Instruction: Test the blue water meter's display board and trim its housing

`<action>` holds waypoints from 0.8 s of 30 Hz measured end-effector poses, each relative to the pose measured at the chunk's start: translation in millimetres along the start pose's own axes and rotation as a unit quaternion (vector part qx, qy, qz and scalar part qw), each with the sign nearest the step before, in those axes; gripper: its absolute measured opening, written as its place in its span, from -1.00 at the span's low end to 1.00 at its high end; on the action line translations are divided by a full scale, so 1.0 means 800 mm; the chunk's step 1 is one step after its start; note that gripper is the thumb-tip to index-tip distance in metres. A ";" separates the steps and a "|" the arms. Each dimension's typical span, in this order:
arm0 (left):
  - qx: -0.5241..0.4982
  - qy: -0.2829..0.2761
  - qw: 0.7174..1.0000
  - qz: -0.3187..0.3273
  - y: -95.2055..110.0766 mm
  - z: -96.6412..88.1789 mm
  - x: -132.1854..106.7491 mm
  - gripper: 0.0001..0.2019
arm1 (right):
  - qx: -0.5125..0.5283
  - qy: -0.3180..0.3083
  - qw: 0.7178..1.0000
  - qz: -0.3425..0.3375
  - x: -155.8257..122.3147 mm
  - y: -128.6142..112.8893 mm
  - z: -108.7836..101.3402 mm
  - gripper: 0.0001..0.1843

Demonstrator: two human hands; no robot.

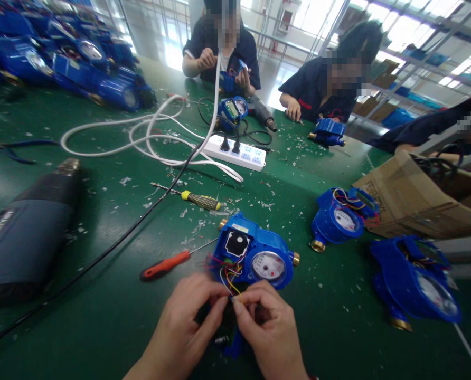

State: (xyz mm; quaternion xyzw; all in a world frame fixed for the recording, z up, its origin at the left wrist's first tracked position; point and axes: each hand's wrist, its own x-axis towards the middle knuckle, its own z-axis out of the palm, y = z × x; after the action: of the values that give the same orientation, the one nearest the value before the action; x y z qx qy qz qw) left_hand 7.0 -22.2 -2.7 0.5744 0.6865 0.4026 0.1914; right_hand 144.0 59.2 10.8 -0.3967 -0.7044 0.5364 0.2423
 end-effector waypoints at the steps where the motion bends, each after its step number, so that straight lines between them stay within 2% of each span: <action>1: -0.012 -0.013 1.000 -0.004 0.000 -0.001 0.000 -0.92 | 0.003 -0.007 1.000 0.007 0.001 -0.001 -0.002 -0.86; 7: -0.091 -0.041 0.995 -0.024 0.001 -0.007 0.002 -0.89 | 0.027 -0.033 0.998 0.047 0.000 -0.003 -0.006 -0.83; 12: -0.073 -0.049 0.996 -0.017 -0.001 -0.007 0.001 -0.88 | 0.061 -0.038 0.995 0.073 0.001 -0.003 -0.006 -0.82; 20: -0.057 -0.015 0.998 -0.004 0.001 -0.003 -0.002 -0.88 | 0.075 -0.046 0.993 0.078 0.000 -0.006 -0.004 -0.80; 24: -0.049 -0.019 0.998 0.015 -0.001 -0.003 -0.002 -0.87 | 0.068 -0.046 0.994 0.067 -0.002 -0.001 -0.003 -0.82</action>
State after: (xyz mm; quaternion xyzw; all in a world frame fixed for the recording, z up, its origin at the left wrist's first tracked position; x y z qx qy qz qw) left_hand 5.0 -24.4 -2.2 0.5824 0.6532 0.4276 0.2264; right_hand 146.2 59.1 12.5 -0.4008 -0.6485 0.6156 0.1995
